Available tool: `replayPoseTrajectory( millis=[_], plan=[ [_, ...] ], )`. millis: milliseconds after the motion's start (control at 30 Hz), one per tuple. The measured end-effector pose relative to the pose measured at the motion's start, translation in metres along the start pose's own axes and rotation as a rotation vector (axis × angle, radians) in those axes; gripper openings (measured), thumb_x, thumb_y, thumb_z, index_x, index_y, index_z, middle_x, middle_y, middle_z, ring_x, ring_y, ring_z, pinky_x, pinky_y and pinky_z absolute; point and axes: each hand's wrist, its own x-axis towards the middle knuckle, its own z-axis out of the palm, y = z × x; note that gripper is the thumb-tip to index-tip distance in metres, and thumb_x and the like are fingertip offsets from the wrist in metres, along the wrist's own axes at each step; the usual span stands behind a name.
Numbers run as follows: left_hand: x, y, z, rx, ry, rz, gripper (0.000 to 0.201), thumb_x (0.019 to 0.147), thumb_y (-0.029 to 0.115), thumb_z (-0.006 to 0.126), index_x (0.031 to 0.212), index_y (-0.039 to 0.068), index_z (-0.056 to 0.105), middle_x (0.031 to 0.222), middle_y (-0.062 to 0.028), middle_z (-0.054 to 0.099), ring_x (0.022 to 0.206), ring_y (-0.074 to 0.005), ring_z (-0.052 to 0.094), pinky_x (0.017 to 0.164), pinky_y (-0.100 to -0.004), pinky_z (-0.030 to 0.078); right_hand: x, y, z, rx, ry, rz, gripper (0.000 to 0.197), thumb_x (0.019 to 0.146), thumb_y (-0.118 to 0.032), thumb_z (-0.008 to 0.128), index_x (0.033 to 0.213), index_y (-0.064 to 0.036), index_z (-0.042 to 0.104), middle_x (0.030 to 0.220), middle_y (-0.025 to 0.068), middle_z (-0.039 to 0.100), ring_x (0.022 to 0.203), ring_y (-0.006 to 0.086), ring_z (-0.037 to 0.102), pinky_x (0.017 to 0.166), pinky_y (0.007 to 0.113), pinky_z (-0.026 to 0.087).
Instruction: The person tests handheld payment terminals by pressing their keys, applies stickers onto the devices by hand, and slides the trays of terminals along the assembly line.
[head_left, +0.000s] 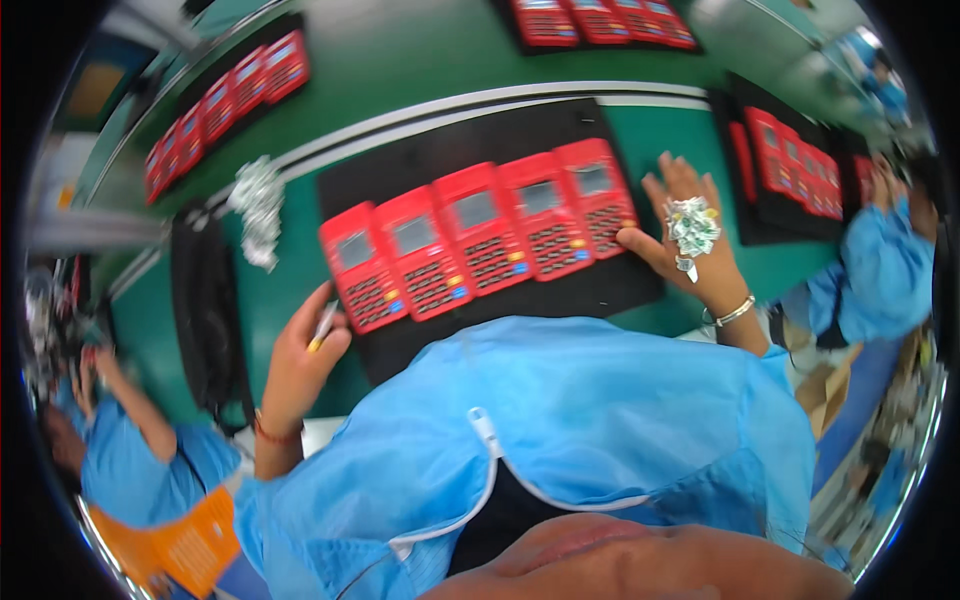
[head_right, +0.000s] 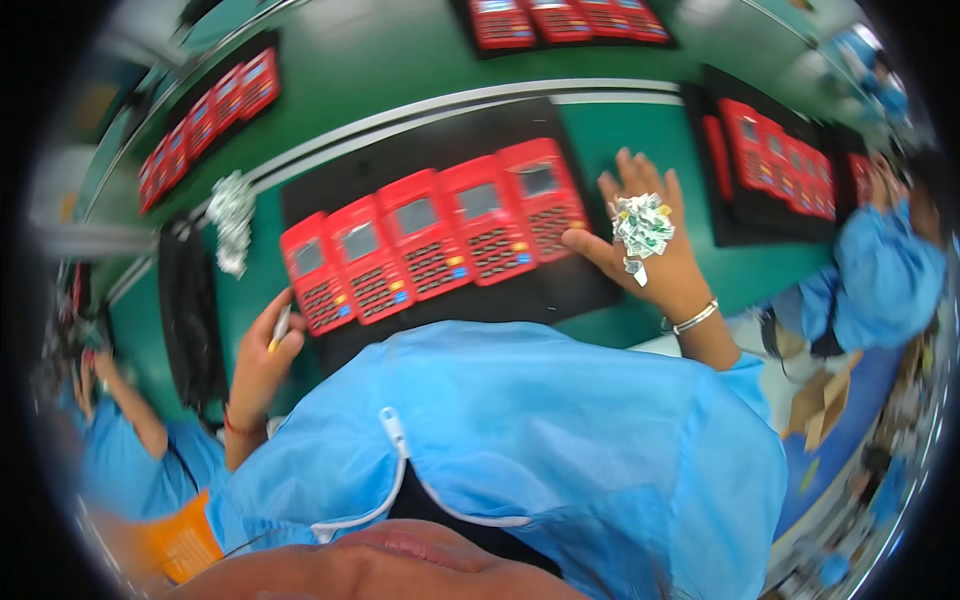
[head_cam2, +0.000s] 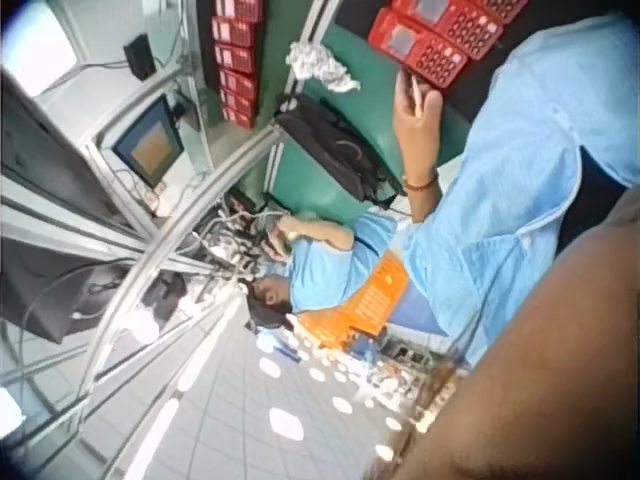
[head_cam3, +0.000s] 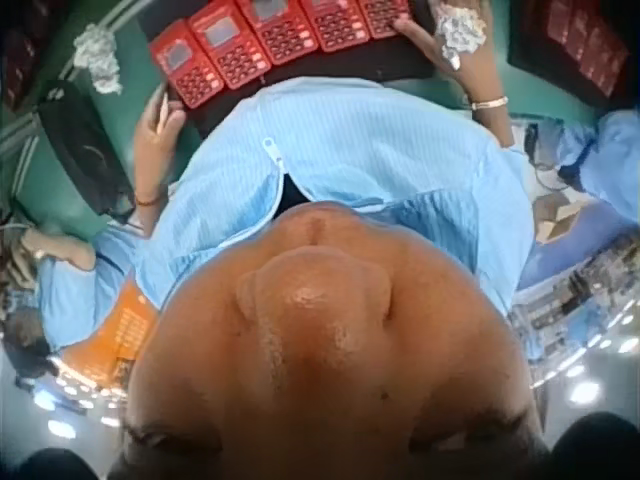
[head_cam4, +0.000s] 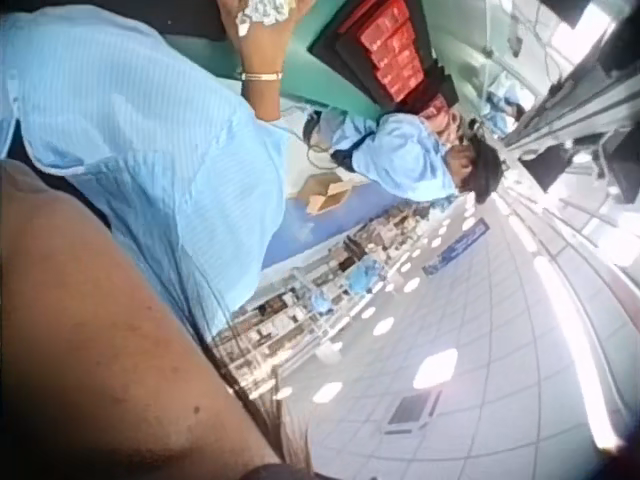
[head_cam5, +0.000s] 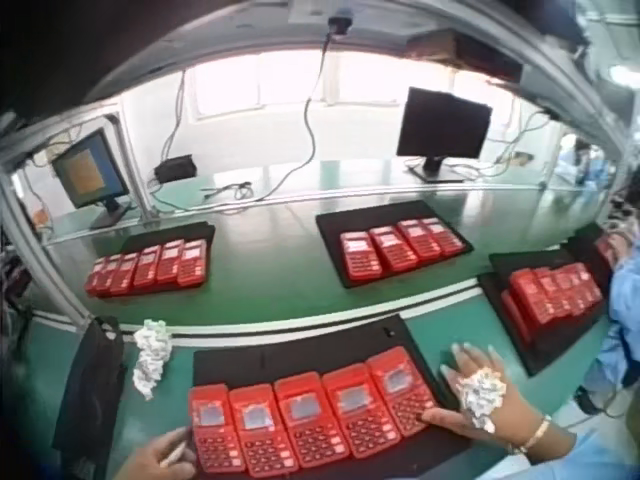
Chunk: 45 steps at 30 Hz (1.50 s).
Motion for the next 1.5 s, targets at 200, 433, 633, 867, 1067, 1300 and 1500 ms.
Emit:
replayPoseTrajectory(
  millis=[200, 433, 633, 867, 1067, 1300, 1500],
  plan=[
    [0.031, 0.016, 0.025, -0.477, -0.248, -0.013, 0.082, 0.081, 0.019, 0.087, 0.149, 0.001, 0.045, 0.104, 0.0033, 0.062, 0.076, -0.0042, 0.055, 0.064, -0.0199, 0.044, -0.047, 0.006, 0.017, 0.973, 0.121, 0.126, 0.079, 0.089, -0.043, 0.076, 0.146, 0.0037, 0.048, 0.155, 0.0223, 0.045, 0.147, 0.0363, 0.039, 0.121, 0.048, 0.029],
    [0.062, 0.014, 0.051, -0.572, -0.363, 0.171, 0.080, 0.082, 0.011, 0.084, 0.149, 0.005, 0.040, 0.103, 0.0052, 0.059, 0.063, 0.0012, 0.045, 0.047, -0.0140, 0.032, -0.079, -0.004, -0.012, 1.741, 0.539, 0.374, 0.065, 0.090, -0.005, 0.066, 0.151, 0.0010, 0.046, 0.154, 0.0134, 0.049, 0.134, 0.0210, 0.055, 0.112, 0.035, 0.044],
    [0.108, 0.177, 0.169, -0.523, -0.599, 0.300, 0.078, 0.086, 0.009, 0.079, 0.153, 0.008, 0.039, 0.109, 0.0032, 0.061, 0.065, 0.0007, 0.047, 0.048, -0.0129, 0.032, -0.093, 0.161, -0.066, 1.886, 1.306, 0.595, 0.027, 0.098, -0.018, 0.060, 0.115, 0.0015, 0.067, 0.108, 0.0171, 0.074, 0.103, 0.0265, 0.070, 0.096, 0.041, 0.056],
    [0.171, 0.239, 0.361, -0.603, -0.661, 0.525, 0.044, 0.083, 0.008, 0.079, 0.121, 0.006, 0.055, 0.095, 0.0001, 0.061, 0.077, -0.0084, 0.055, 0.060, -0.0276, 0.046, -0.091, 0.344, -0.023, 1.494, 1.768, 0.791, 0.034, 0.089, 0.001, 0.060, 0.123, -0.0033, 0.058, 0.112, 0.0167, 0.066, 0.095, 0.0315, 0.068, 0.087, 0.049, 0.059],
    [0.178, 0.242, 0.386, -0.260, -0.713, 0.558, 0.041, 0.089, 0.011, 0.068, 0.128, 0.003, 0.060, 0.093, -0.0065, 0.063, 0.076, -0.0153, 0.060, 0.070, -0.0328, 0.051, -0.163, 0.462, 0.041, 1.464, 1.559, 1.041, 0.029, 0.092, -0.001, 0.055, 0.120, -0.0043, 0.062, 0.102, 0.0152, 0.066, 0.088, 0.0281, 0.068, 0.083, 0.044, 0.060],
    [0.221, 0.173, 0.306, -0.017, -0.463, 0.956, 0.040, 0.091, 0.015, 0.065, 0.131, 0.010, 0.065, 0.096, -0.0027, 0.063, 0.085, -0.0154, 0.061, 0.078, -0.0312, 0.050, -0.171, 0.465, 0.087, 0.723, 1.254, 1.227, 0.025, 0.093, -0.010, 0.060, 0.113, 0.0018, 0.068, 0.102, 0.0158, 0.072, 0.090, 0.0254, 0.070, 0.082, 0.034, 0.056],
    [0.269, 0.137, 0.215, 0.335, 0.018, 1.093, 0.034, 0.093, 0.012, 0.063, 0.126, 0.012, 0.067, 0.106, -0.0087, 0.065, 0.094, -0.0295, 0.066, 0.084, -0.0381, 0.054, -0.052, 0.344, -0.024, -0.167, 1.102, 0.536, 0.023, 0.092, -0.017, 0.068, 0.105, 0.0004, 0.074, 0.109, 0.0186, 0.072, 0.093, 0.0257, 0.069, 0.083, 0.036, 0.054]
  ],
)
